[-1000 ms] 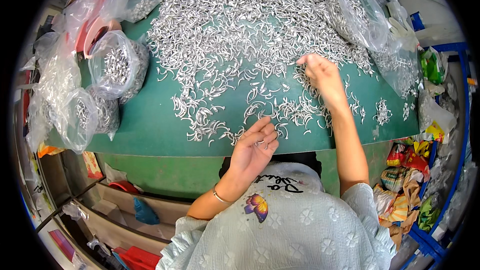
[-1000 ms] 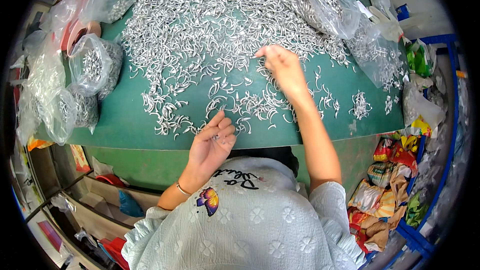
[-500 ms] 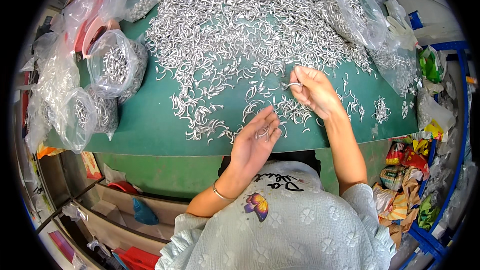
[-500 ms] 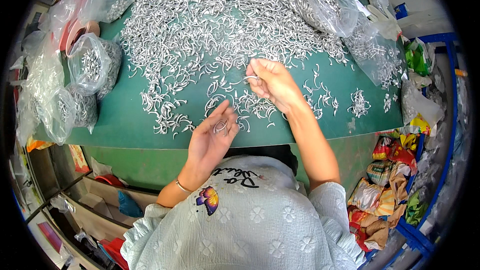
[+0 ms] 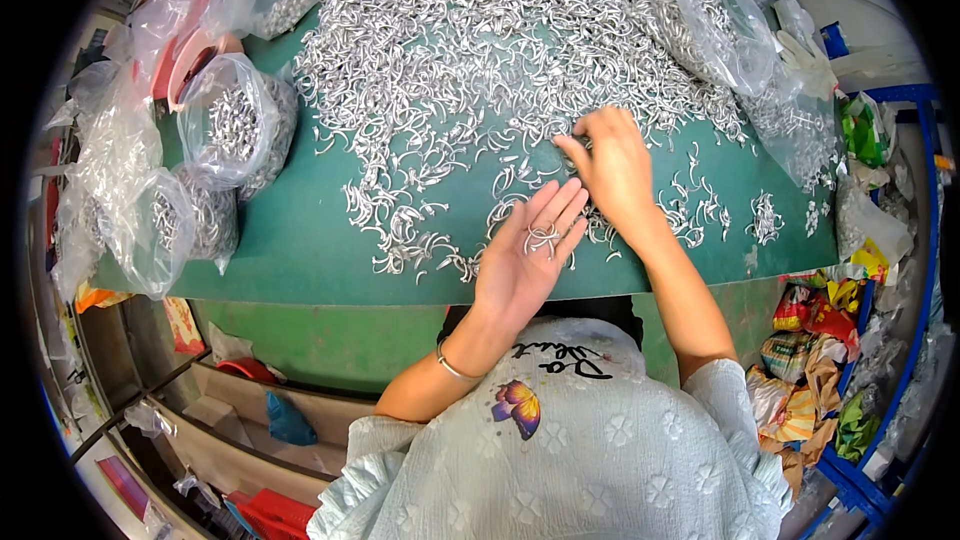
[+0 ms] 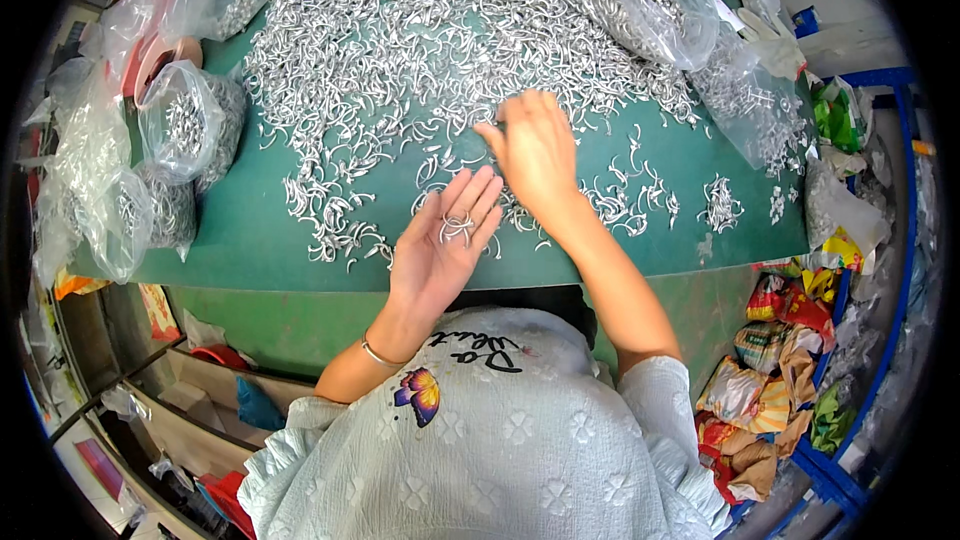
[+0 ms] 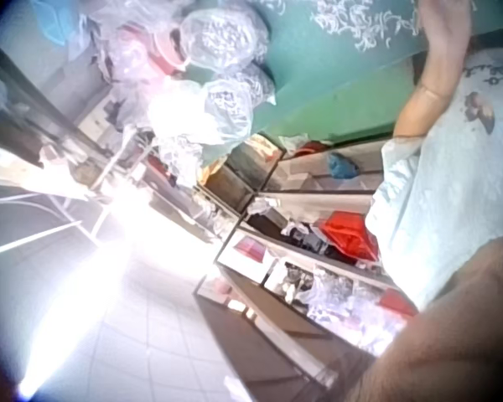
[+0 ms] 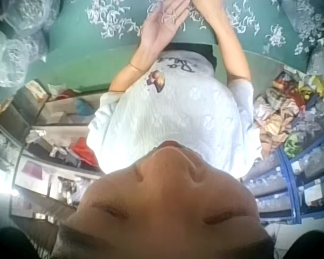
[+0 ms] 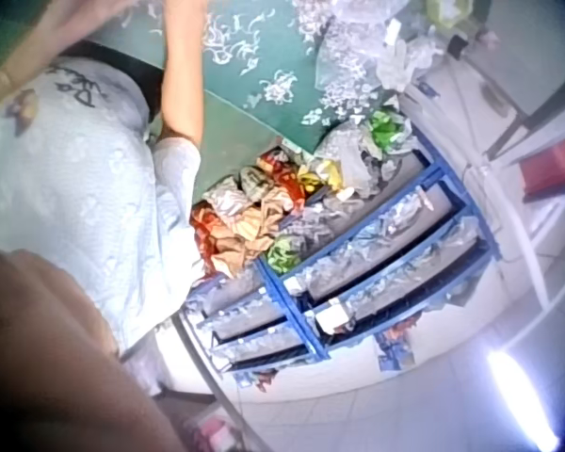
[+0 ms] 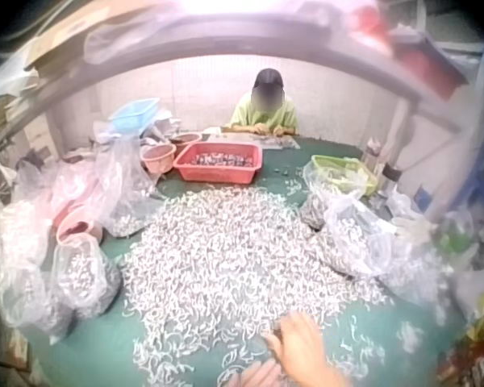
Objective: The person picks up small curved metal parts from a large pile on a green workbench by hand and collects them into their left palm.
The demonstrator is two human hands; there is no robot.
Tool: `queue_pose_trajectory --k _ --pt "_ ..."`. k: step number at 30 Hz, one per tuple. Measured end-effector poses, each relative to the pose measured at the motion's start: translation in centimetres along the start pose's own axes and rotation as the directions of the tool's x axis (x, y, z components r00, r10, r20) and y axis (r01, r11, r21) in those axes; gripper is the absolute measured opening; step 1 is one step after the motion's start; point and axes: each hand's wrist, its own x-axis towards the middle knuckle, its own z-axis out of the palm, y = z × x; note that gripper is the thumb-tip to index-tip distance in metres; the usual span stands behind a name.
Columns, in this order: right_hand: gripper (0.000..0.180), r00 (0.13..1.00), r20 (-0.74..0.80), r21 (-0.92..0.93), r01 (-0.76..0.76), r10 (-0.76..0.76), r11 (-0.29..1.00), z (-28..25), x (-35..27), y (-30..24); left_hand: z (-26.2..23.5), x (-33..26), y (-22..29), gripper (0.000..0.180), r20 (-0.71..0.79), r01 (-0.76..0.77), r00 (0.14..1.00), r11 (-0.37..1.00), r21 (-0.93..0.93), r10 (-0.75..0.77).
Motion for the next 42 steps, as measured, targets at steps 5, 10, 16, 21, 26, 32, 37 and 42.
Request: queue_pose_trajectory --k 5,10,16,21,26,32,37,42 --pt "0.010 0.999 0.039 -0.003 0.004 -0.004 1.000 0.2 0.1 0.5 -0.9 -0.3 0.6 0.053 0.205 0.051 0.979 0.973 -0.223 -0.004" --pt "0.008 0.950 0.194 0.527 -0.313 0.247 0.790 -1.2 -1.4 0.6 -0.7 -0.4 0.7 0.055 0.185 0.031 0.983 0.983 -0.183 0.003" --pt "0.008 0.897 0.333 0.791 -0.434 0.292 0.432 -3.0 -3.0 -1.2 -0.8 -0.3 0.6 0.055 0.080 -0.017 0.996 0.992 -0.127 0.027" --pt "0.011 0.983 0.183 0.551 -0.073 -0.035 0.831 -3.7 -3.5 -2.7 -0.1 -0.3 0.1 0.047 -0.138 -0.043 0.990 0.998 -0.045 0.037" --pt "0.027 0.998 -0.016 0.292 0.057 -0.055 0.955 -2.4 0.9 -1.0 -2.7 -0.6 0.4 0.031 0.065 0.094 0.994 0.995 -0.021 -0.092" --pt "0.026 0.915 0.231 0.259 0.270 -0.331 0.927 0.0 -1.6 -0.8 -1.7 -2.0 1.0 0.030 0.005 0.117 0.993 0.993 0.023 -0.117" --pt "0.017 0.958 0.173 0.492 0.118 -0.230 0.863 -2.3 -3.5 2.1 -1.5 -3.0 1.7 0.037 -0.105 0.005 0.994 0.997 0.077 0.004" --pt "0.011 0.994 0.107 0.399 -0.042 -0.001 0.916 -3.9 -2.5 2.7 -1.1 -3.0 2.4 0.026 -0.125 -0.022 0.990 0.955 0.297 0.062"
